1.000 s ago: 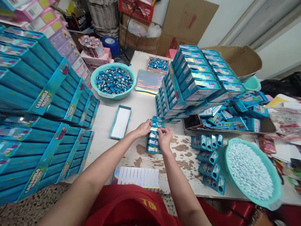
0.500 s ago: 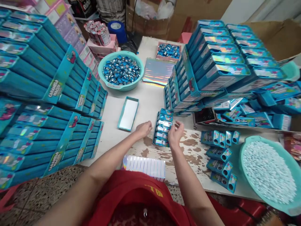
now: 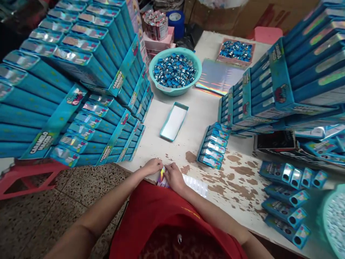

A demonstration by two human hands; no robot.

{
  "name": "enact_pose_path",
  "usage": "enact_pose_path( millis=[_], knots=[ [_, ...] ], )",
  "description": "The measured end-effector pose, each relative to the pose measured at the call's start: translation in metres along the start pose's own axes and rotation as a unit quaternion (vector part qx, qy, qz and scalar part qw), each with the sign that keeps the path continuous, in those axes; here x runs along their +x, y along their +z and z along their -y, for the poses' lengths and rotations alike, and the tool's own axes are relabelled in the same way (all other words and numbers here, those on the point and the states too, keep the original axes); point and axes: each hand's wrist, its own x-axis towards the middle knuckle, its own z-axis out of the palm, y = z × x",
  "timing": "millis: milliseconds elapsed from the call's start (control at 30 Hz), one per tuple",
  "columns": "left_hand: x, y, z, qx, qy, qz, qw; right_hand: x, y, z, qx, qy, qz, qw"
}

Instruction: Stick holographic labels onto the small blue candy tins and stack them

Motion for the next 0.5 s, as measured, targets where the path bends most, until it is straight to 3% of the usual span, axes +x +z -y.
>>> enact_pose_path(
  millis=[200,367,500],
  knots=[
    [-0.003,0.01,0.004,-0.027,-0.036,-0.05,0.998,-0.011,-0.001,0.007,-0.037,-0.014,0.009,0.999],
    [-0.002,0.012,0.003,-0.035,-0.042,-0.057,0.997,-0.004,-0.004,0.009,-0.078,-0.002,-0.045,0.996],
    [0.002,0.011,0.004,-0.033,-0.046,-0.059,0.997,-0.005,-0.014,0.021,-0.064,-0.011,-0.008,0.998]
  ],
)
